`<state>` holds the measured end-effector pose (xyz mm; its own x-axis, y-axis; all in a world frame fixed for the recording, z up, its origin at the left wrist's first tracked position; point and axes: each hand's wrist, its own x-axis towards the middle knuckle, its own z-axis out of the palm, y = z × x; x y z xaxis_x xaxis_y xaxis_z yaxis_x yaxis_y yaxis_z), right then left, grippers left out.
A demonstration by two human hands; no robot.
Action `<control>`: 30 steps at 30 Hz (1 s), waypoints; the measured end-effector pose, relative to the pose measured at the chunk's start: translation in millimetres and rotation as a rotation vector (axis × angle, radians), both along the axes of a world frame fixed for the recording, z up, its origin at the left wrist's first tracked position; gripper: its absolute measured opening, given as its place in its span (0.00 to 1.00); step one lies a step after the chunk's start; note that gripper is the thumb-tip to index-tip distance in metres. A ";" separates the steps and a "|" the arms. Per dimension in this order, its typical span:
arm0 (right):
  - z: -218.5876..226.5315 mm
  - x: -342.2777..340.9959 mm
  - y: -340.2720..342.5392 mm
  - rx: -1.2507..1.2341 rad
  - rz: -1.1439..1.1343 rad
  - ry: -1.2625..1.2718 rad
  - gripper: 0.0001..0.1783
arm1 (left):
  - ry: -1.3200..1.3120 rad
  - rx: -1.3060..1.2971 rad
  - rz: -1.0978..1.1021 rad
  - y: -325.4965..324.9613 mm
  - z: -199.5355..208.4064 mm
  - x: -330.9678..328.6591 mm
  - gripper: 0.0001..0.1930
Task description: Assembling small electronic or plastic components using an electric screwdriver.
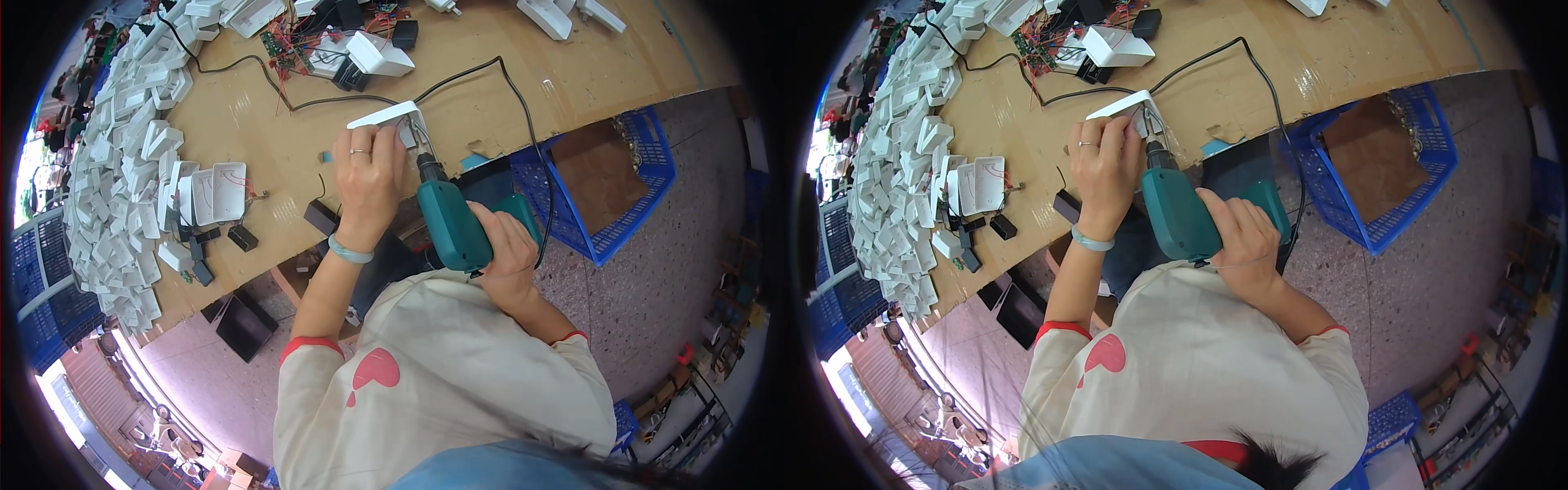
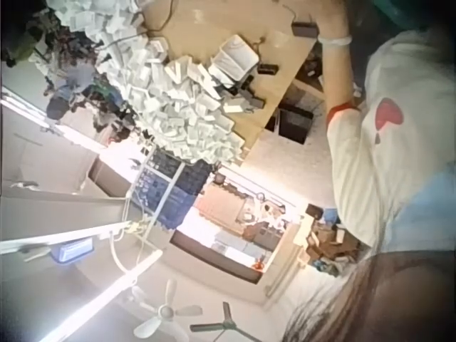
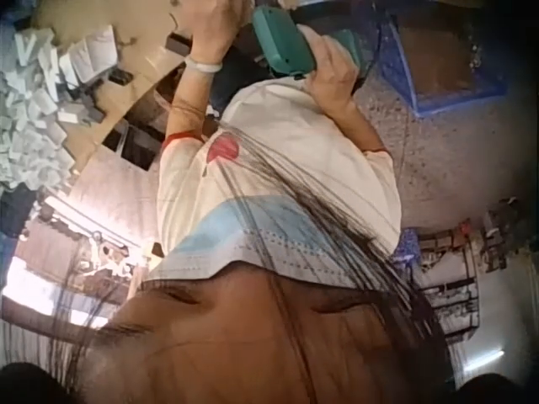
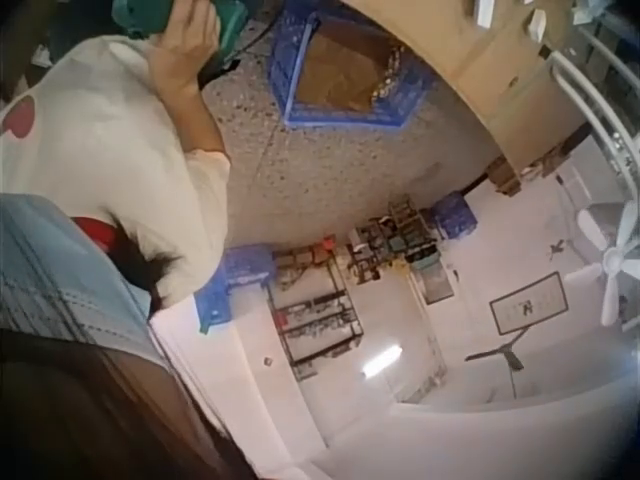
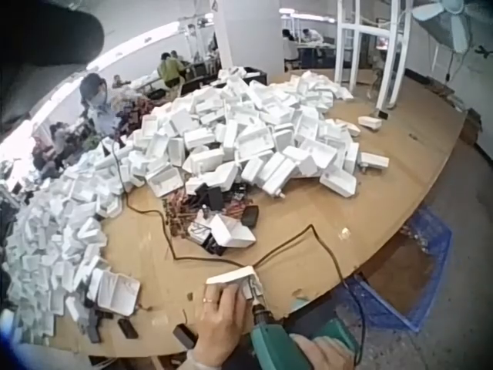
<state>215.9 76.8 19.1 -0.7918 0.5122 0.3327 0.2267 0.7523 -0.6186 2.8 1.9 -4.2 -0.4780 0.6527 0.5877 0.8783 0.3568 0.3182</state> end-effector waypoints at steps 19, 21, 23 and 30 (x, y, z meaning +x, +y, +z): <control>0.6 -2.7 0.2 0.027 -0.003 0.002 0.36 | 0.063 0.036 0.031 4.3 -0.8 -1.1 0.07; 0.5 -1.5 0.4 0.025 -0.006 0.006 0.36 | 0.035 0.038 0.024 1.0 -0.5 1.4 0.07; 1.2 -0.6 0.4 0.011 -0.005 0.013 0.36 | 0.008 0.039 0.018 -0.1 -0.4 2.4 0.08; -0.9 -2.5 0.1 0.010 -0.003 0.006 0.38 | 0.064 0.016 0.039 3.8 2.1 0.1 0.07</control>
<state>213.4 76.8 18.2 -0.7883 0.5113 0.3423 0.2255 0.7577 -0.6124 2.9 5.7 -2.1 -0.4642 0.6249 0.6277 0.8826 0.3864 0.2679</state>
